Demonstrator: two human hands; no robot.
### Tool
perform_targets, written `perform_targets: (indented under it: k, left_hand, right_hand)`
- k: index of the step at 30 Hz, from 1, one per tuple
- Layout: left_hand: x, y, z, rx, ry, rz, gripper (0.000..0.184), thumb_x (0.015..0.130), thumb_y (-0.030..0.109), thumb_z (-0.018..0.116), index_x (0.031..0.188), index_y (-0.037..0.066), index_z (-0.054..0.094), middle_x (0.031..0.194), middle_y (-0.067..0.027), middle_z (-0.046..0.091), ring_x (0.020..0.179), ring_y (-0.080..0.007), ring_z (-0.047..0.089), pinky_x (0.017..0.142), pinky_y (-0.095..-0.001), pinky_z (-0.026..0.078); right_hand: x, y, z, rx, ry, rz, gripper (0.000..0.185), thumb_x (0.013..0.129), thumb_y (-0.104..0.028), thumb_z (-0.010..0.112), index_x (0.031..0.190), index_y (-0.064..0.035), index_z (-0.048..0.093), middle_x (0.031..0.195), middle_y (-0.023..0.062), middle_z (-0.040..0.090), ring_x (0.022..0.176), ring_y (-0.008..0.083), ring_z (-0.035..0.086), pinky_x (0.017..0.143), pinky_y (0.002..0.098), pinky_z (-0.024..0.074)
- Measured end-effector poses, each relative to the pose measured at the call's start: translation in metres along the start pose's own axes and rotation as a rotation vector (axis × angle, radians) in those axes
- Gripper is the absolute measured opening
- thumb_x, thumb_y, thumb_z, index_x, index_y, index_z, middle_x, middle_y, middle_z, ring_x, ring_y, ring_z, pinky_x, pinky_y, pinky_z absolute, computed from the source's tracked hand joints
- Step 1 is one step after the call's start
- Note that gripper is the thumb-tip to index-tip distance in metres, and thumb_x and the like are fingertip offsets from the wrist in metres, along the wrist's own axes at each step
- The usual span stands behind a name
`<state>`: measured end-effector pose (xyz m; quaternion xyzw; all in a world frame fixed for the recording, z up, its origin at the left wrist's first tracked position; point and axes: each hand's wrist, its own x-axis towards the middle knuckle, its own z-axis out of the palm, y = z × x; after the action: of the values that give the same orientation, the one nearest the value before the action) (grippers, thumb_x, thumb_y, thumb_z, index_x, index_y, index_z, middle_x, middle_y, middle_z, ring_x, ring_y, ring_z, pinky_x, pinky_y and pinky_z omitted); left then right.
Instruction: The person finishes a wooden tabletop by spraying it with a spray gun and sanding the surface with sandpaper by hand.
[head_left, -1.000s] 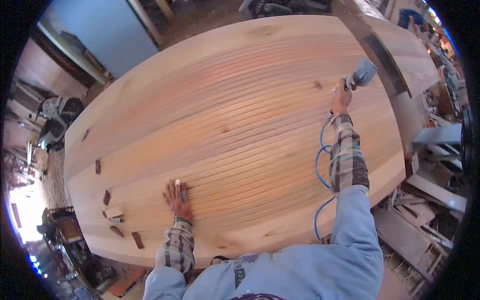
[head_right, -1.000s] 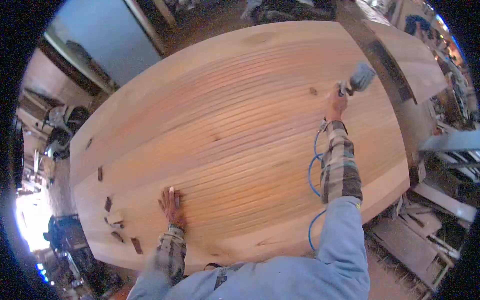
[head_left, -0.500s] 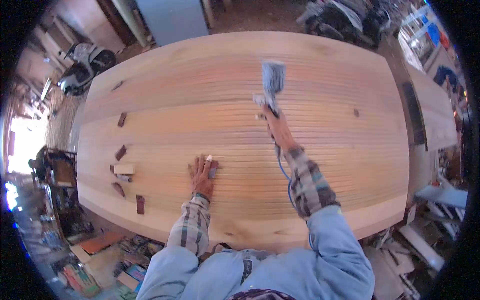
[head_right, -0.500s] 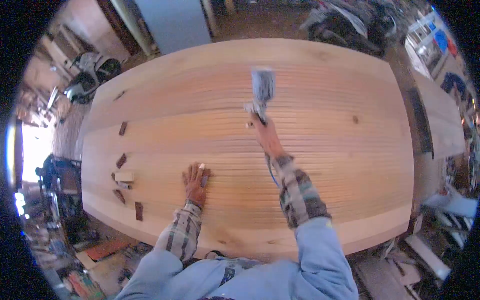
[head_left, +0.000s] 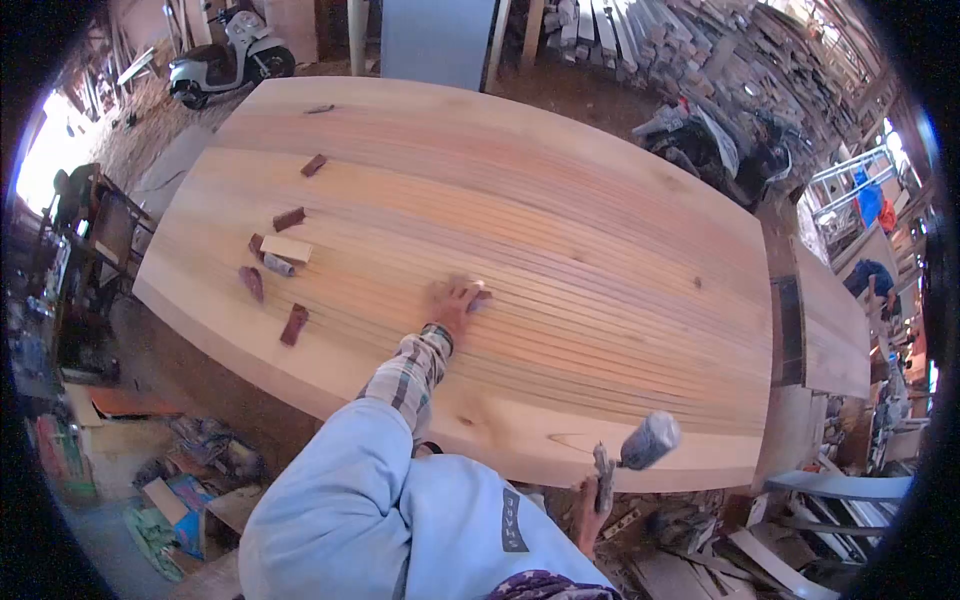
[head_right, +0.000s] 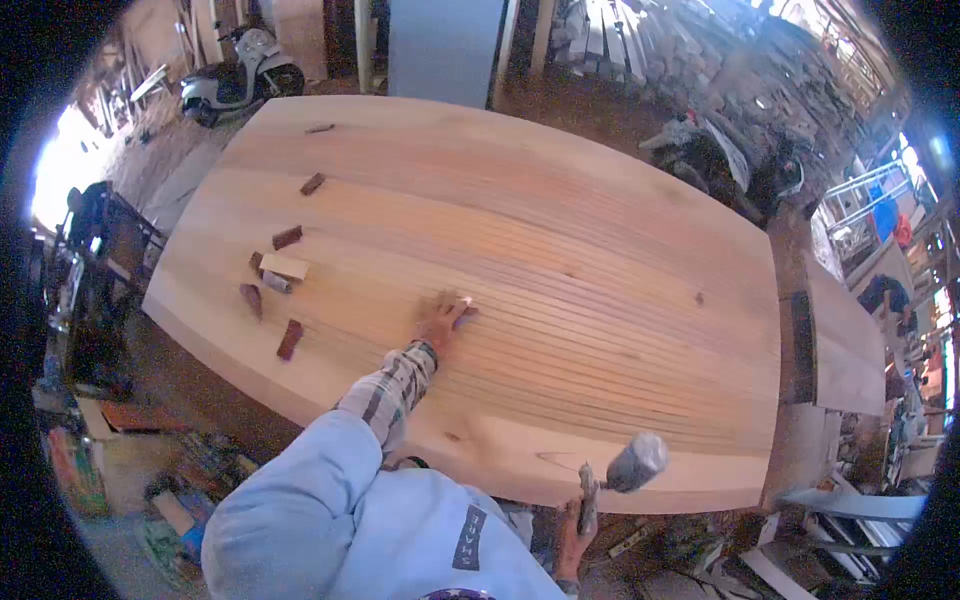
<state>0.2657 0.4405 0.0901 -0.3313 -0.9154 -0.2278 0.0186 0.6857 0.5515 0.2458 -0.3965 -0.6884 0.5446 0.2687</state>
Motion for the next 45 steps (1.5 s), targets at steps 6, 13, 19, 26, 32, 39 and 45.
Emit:
perform_targets:
  k: [6,13,19,26,32,39,45]
  left_hand:
    - [-0.050,0.125,0.055,-1.066,-0.204,-0.048,0.025,0.094,0.020,0.060,0.117,0.012,0.064,0.088,-0.0063,0.068,0.089,-0.0189,0.067,0.077,-0.0384,0.053]
    - [-0.067,0.240,0.005,-1.932,-0.697,-0.704,0.031,0.093,0.033,0.068,0.110,0.008,0.062,0.087,-0.0063,0.065,0.073,-0.0194,0.064,0.066,-0.0375,0.057]
    - [-0.053,0.261,-0.018,-2.267,-0.491,-0.691,0.032,0.094,0.038,0.065,0.107,0.009,0.060,0.080,-0.0053,0.062,0.068,-0.0191,0.062,0.063,-0.0376,0.056]
    - [-0.077,0.231,-0.014,-2.014,-0.567,-0.719,0.022,0.095,0.031,0.064,0.104,0.012,0.061,0.083,-0.0054,0.065,0.068,-0.0165,0.064,0.062,-0.0341,0.055]
    - [-0.079,0.100,-0.031,-1.666,-0.558,-0.611,0.028,0.085,0.012,0.070,0.109,0.009,0.058,0.083,-0.0046,0.065,0.061,-0.0126,0.062,0.046,-0.0250,0.046]
    - [-0.063,-0.071,-0.119,-1.576,-0.386,-0.762,0.027,0.086,0.020,0.071,0.106,0.008,0.059,0.089,-0.0038,0.066,0.062,-0.0115,0.059,0.051,-0.0254,0.048]
    - [-0.059,-0.158,-0.123,-1.524,-0.454,-0.744,0.026,0.090,0.023,0.067,0.111,0.010,0.059,0.092,-0.0020,0.065,0.070,-0.0082,0.059,0.056,-0.0246,0.048]
  right_hand:
    - [-0.028,-0.030,-0.009,0.235,-0.006,0.300,0.021,0.098,-0.018,0.062,0.111,-0.0026,0.062,0.093,0.0025,0.062,0.083,0.0113,0.058,0.079,0.0274,0.0483]
    - [-0.008,-0.025,-0.007,0.300,-0.132,0.191,0.015,0.100,-0.021,0.059,0.105,-0.0065,0.061,0.089,0.0004,0.061,0.077,0.0106,0.056,0.068,0.0266,0.0439]
    - [-0.023,-0.011,-0.030,0.195,-0.208,0.156,0.023,0.100,-0.022,0.059,0.115,-0.0048,0.061,0.100,0.0018,0.063,0.088,0.0123,0.057,0.077,0.0282,0.0468]
    - [-0.048,-0.025,0.000,0.226,-0.097,0.126,0.028,0.102,-0.027,0.055,0.117,-0.0040,0.061,0.097,0.0034,0.064,0.087,0.0120,0.057,0.078,0.0276,0.0446]
    - [-0.051,-0.015,0.072,0.108,-0.013,0.226,0.027,0.102,-0.031,0.055,0.114,-0.0072,0.060,0.092,0.0012,0.062,0.078,0.0089,0.055,0.060,0.0234,0.0345]
    - [-0.079,-0.064,0.219,0.167,0.026,0.352,0.033,0.098,-0.036,0.062,0.117,-0.0090,0.060,0.092,0.0009,0.062,0.067,0.0086,0.056,0.050,0.0238,0.0341]
    - [-0.097,-0.087,0.287,0.147,-0.030,0.472,0.032,0.099,-0.034,0.060,0.119,-0.0086,0.061,0.088,0.0007,0.064,0.061,0.0049,0.047,0.049,0.0218,0.0293]
